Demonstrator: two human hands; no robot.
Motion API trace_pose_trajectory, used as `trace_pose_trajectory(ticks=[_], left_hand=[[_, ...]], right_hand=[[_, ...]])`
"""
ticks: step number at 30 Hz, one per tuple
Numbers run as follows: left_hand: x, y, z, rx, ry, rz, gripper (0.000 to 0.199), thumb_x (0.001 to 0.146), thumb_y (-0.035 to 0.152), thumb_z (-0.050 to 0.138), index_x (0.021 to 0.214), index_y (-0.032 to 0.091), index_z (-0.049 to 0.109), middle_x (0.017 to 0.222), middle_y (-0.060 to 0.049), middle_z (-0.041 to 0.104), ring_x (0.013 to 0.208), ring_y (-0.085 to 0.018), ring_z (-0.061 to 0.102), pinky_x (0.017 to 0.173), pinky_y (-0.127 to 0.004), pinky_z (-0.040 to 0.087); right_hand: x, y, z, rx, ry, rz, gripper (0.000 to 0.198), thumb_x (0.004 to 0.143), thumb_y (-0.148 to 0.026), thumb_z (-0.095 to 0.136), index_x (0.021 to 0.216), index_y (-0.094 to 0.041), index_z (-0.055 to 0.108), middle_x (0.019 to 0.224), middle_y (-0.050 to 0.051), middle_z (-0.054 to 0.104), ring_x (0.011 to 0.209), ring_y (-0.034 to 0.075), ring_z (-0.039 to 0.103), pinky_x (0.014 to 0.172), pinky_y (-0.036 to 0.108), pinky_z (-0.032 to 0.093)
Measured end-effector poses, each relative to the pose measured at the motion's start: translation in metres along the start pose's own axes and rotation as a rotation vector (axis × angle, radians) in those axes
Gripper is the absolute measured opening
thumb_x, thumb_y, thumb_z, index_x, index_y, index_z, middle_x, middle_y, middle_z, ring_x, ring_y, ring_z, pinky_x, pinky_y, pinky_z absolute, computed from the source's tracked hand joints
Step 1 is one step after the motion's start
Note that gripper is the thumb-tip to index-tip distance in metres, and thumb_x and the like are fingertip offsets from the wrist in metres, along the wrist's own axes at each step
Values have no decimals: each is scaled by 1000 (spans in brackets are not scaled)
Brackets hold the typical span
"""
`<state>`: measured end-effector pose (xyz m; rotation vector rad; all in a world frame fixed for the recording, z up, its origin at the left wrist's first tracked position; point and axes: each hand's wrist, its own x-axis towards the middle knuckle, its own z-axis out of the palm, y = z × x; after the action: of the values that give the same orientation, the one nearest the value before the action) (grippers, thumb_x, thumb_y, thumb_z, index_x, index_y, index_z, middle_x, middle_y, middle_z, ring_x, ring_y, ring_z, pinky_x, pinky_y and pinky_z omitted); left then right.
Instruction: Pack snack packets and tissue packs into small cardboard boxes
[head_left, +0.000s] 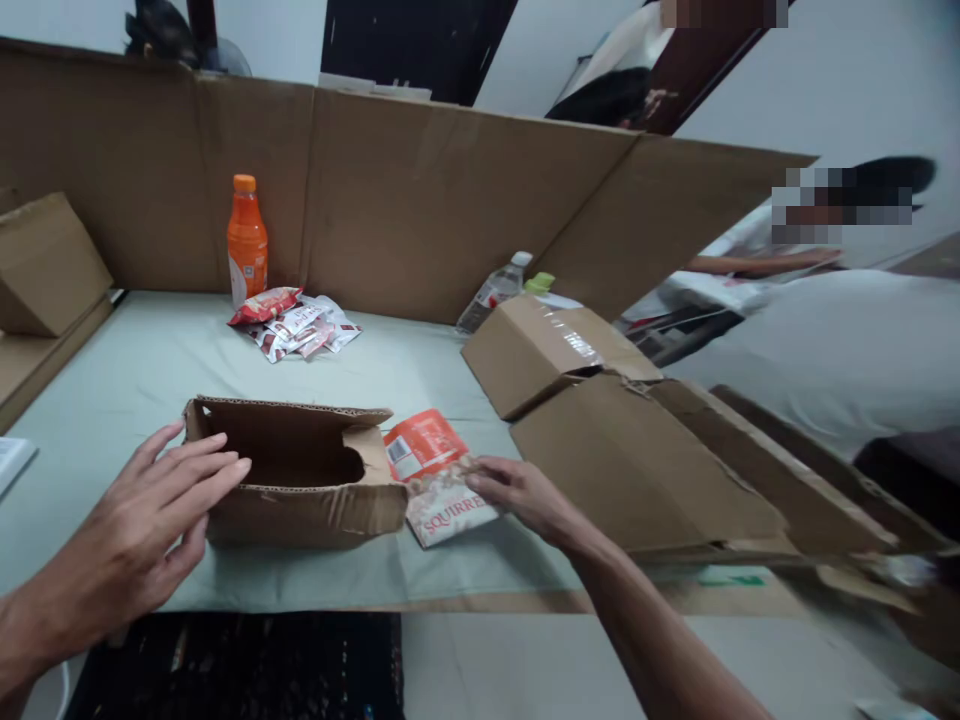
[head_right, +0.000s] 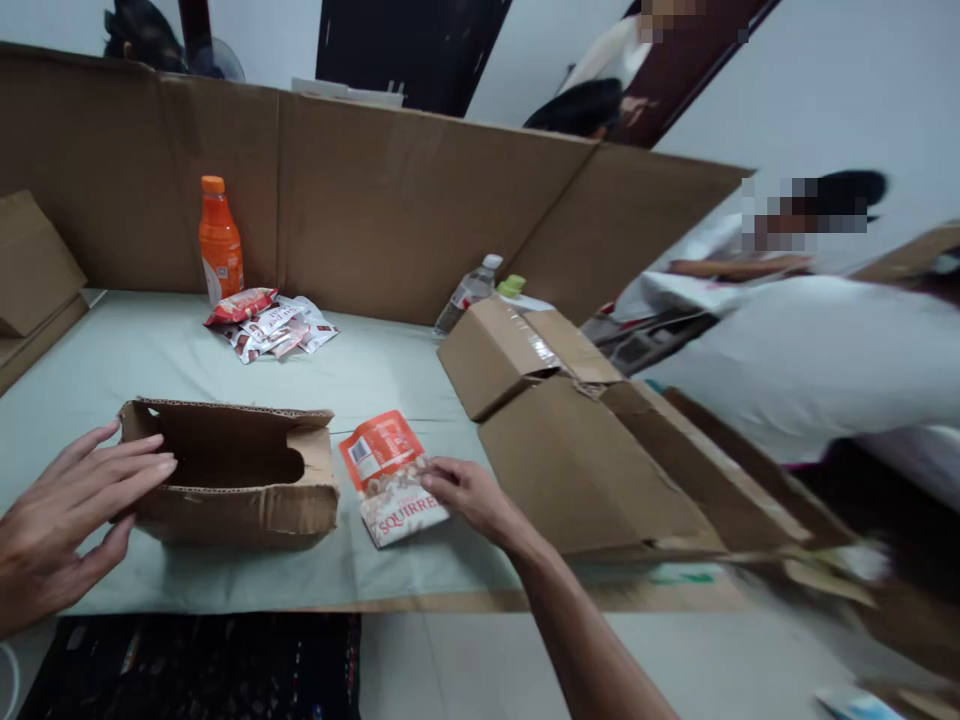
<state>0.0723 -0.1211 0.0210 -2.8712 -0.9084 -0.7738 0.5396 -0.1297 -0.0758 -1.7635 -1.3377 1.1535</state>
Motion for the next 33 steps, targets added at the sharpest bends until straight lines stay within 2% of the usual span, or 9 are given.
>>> trace_pose_trajectory(ticks=[6,9,11,15,20,25,27,30,33], left_hand=[[-5,2,1,68,-27,51,36,93,3,49,122,21,61,121,-4,76,131,-25,63,125,-53,30],[-6,7,1,44,-2,-4,33,93,0,46,112,21,63,109,-4,77,127,-25,65,122,-54,31],[-4,9,2,51,11,-12,32,92,0,46,108,20,65,101,-3,77,121,-25,68,120,-53,34],[1,9,1,130,51,17,31,91,2,45,106,18,67,93,-6,76,98,-24,72,108,-49,45],[4,11,-1,184,18,51,31,93,1,39,92,18,64,74,-1,65,67,-18,62,99,-46,49],[9,15,-3,162,0,61,27,90,2,42,85,19,62,74,-1,64,69,-19,62,101,-49,49],[13,19,-6,135,13,64,22,92,6,46,93,18,65,97,-8,73,93,-24,69,108,-51,46],[25,26,-11,78,-21,101,19,90,14,57,106,17,67,129,-15,69,124,-31,63,111,-50,46],[46,29,-10,0,-264,120,16,83,19,69,99,17,69,106,-11,75,101,-30,71,93,-44,56]], right_hand=[[-67,-65,-16,-176,682,-553,15,86,-42,76,97,-35,82,94,2,77,83,24,70,78,37,56],[-76,-108,5,-54,798,-786,23,88,-26,78,106,-41,81,93,-3,78,80,21,70,76,35,57],[-68,-135,31,-63,672,-982,26,89,-18,75,103,-39,81,88,-4,78,73,18,70,71,31,58],[-42,-173,77,-300,156,-1260,28,96,-10,55,100,-25,79,91,1,79,81,16,75,72,26,59],[-29,-186,89,-747,-344,-958,37,87,2,45,86,-21,74,81,0,75,72,11,66,63,21,44],[-19,-182,115,-961,-530,-747,26,77,4,55,73,-18,69,69,-1,68,60,10,49,57,25,26],[-13,-178,128,-946,-582,-704,25,77,4,57,73,-17,69,68,-1,68,59,10,47,56,26,23],[-9,-176,138,-895,-609,-660,23,83,0,57,75,-17,70,69,-1,69,58,9,48,55,26,23],[-10,-179,135,-901,-643,-639,24,89,-3,55,83,-17,73,77,1,75,62,11,56,56,25,28]])
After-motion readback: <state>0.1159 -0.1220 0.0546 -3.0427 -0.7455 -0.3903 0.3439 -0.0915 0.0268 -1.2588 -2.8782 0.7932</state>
